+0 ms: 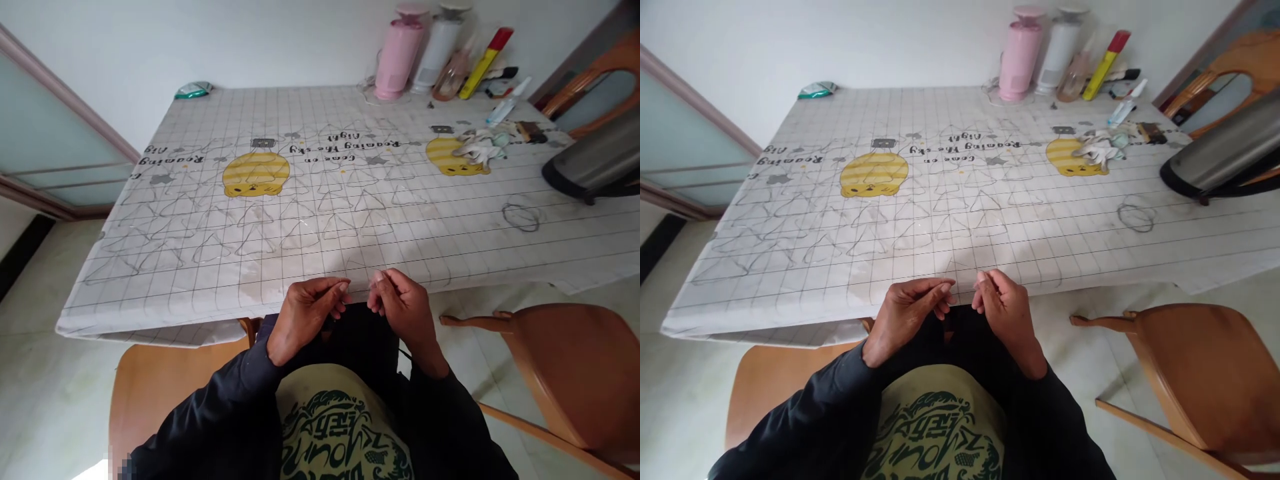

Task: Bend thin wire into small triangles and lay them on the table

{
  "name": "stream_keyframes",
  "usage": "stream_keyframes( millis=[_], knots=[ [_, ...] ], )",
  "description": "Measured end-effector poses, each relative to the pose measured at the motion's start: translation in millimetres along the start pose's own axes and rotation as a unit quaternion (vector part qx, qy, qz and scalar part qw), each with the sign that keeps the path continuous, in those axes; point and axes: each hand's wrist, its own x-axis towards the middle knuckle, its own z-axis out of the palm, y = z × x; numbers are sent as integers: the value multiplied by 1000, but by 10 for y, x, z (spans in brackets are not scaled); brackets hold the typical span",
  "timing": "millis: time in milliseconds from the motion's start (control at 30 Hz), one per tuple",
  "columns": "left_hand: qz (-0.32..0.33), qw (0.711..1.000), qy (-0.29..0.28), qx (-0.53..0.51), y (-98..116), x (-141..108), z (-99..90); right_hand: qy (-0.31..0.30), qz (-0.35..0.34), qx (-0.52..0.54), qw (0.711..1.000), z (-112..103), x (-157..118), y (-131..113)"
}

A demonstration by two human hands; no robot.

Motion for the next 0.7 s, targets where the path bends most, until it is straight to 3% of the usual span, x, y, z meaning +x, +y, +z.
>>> stream_keyframes(
  millis=[133,333,433,567,700],
  knots=[
    [34,998,-7,45,4,65,52,-24,23,11,999,-293,106,-5],
    [98,985,-23,139,-74,51,54,100,47,-63,992,-846,696,99],
    [101,979,-38,174,-103,-4,24,113,97,-87,985,-1064,1064,220],
    [93,970,-36,223,-137,-75,-46,113,137,-119,977,-1234,1418,394],
    [78,967,-23,242,-177,-118,-106,112,156,-190,963,-1298,1583,464]
  ],
)
